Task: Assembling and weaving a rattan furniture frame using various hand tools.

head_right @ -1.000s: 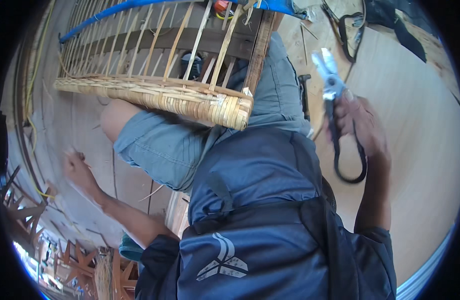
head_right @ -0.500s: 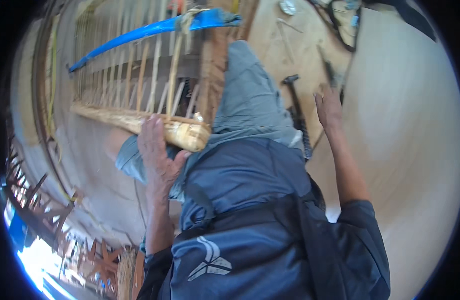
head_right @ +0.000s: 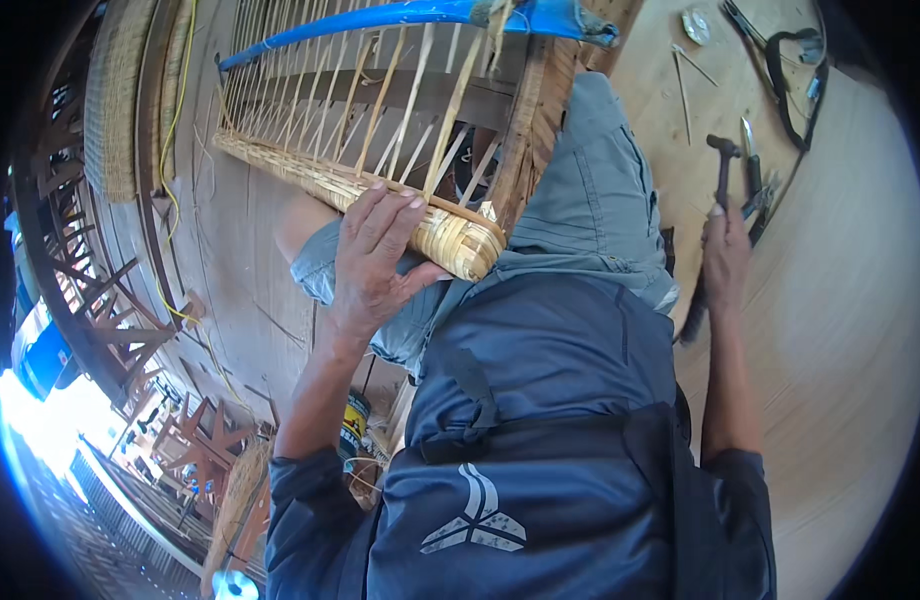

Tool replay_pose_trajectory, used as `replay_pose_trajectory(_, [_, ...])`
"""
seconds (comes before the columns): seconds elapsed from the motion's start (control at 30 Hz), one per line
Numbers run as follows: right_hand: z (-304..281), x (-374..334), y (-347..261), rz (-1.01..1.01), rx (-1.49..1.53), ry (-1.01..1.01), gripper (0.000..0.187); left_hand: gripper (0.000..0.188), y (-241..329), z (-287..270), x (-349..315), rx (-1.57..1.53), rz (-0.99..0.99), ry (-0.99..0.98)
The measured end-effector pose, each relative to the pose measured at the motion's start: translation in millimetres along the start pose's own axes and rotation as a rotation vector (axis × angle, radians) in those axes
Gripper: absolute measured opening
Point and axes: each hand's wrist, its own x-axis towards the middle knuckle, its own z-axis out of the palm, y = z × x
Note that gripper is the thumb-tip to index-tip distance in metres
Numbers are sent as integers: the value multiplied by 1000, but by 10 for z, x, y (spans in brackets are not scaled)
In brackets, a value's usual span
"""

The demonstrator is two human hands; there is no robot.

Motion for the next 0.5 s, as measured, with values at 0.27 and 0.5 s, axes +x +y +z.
replay_pose_trajectory(0.27, [-275,-288,-1639,71,475,-1080,25,21,-268,-244,215,-244,-185,-109])
replay_pose_trajectory(0.5, [121,-344,-2076,360,413,-1206,20,14,-359,-208,312,-394,-253,-153])
